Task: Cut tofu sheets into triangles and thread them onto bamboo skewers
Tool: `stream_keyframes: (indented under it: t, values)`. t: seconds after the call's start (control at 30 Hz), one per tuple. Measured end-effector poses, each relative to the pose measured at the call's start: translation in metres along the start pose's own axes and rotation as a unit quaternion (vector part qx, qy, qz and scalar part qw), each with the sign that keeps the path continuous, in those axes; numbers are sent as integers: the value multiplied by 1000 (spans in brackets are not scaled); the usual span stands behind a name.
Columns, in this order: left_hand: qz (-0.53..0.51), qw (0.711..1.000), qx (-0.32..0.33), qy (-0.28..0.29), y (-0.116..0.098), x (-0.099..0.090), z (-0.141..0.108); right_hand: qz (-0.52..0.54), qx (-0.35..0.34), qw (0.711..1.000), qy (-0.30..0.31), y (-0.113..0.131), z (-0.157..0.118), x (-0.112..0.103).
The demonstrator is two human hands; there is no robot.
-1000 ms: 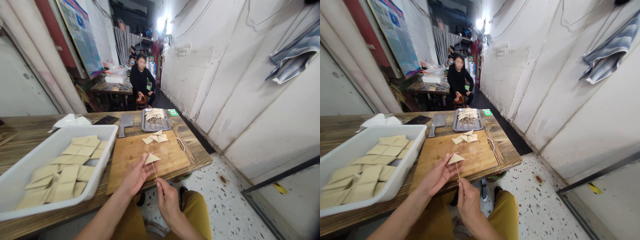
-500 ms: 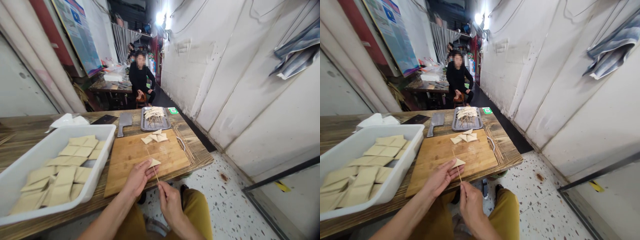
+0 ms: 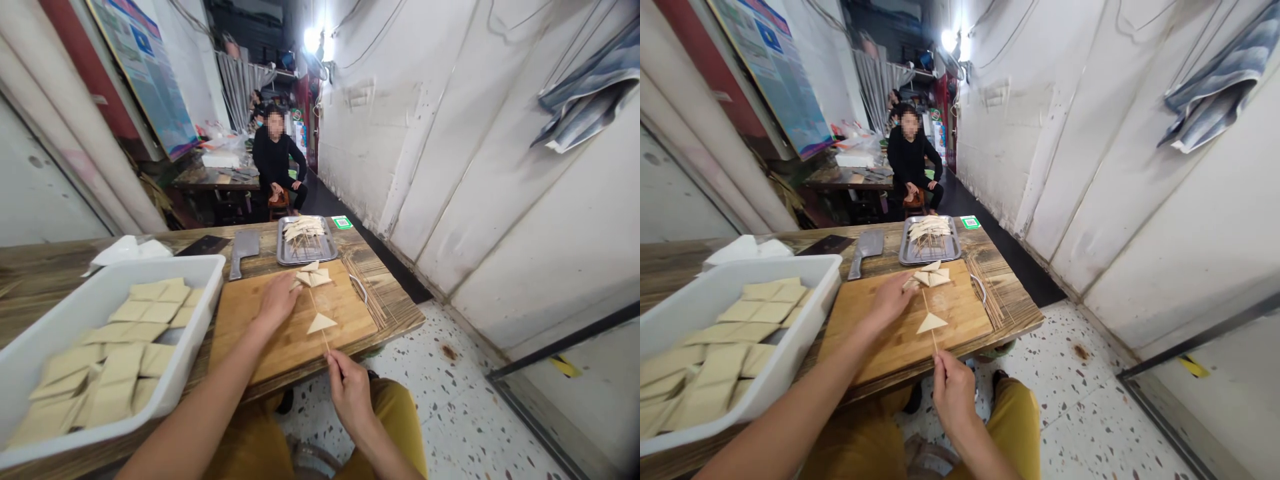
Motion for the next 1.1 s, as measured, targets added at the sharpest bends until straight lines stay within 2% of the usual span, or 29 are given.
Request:
stream_keyframes:
  t: [0.1, 0.2, 0.4, 0.57, 0.67, 0.73, 0.83, 0.87, 0.93, 1.1]
  values:
    - [70, 997, -33, 20, -4, 3, 22, 3, 8, 1000, -2, 0, -2, -3]
    - [88, 995, -45, 27, -5, 6, 36, -1, 16, 1000, 2, 0, -4, -6]
    - [85, 995, -37, 26, -2, 8, 41, -4, 22, 1000, 2, -1, -5, -8]
    - [29, 999, 9, 18, 3, 1, 25, -2, 18, 1000, 1, 3, -5, -12]
    - [-135, 990, 3, -48, 10, -5, 7, -1, 7, 1000, 8, 8, -6, -12]
    - [-328, 943, -27, -55, 14, -4, -7, 6, -5, 1000, 16, 12, -7, -11]
    - [-559, 825, -63, 46, 13, 1, -29, 9, -22, 999, 34, 19, -10, -8]
    - [-601, 793, -70, 75, 12, 1, -36, 6, -27, 999, 41, 22, -11, -7]
    - [-648, 749, -91, 103, 10, -2, -48, -2, -34, 998, 55, 26, -13, -4]
    - [-702, 683, -173, 101, 13, -6, -64, -22, -39, 995, 88, 31, -21, 0]
Point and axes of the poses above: each hand's wrist, its own z-axis towards the middle knuckle, its own x-axis out of the palm, y = z × x, the point moved 3 cm from there along z, towards the middle knuckle, and after that the axes turned 9 degrees about y, right-handed, at the moved point
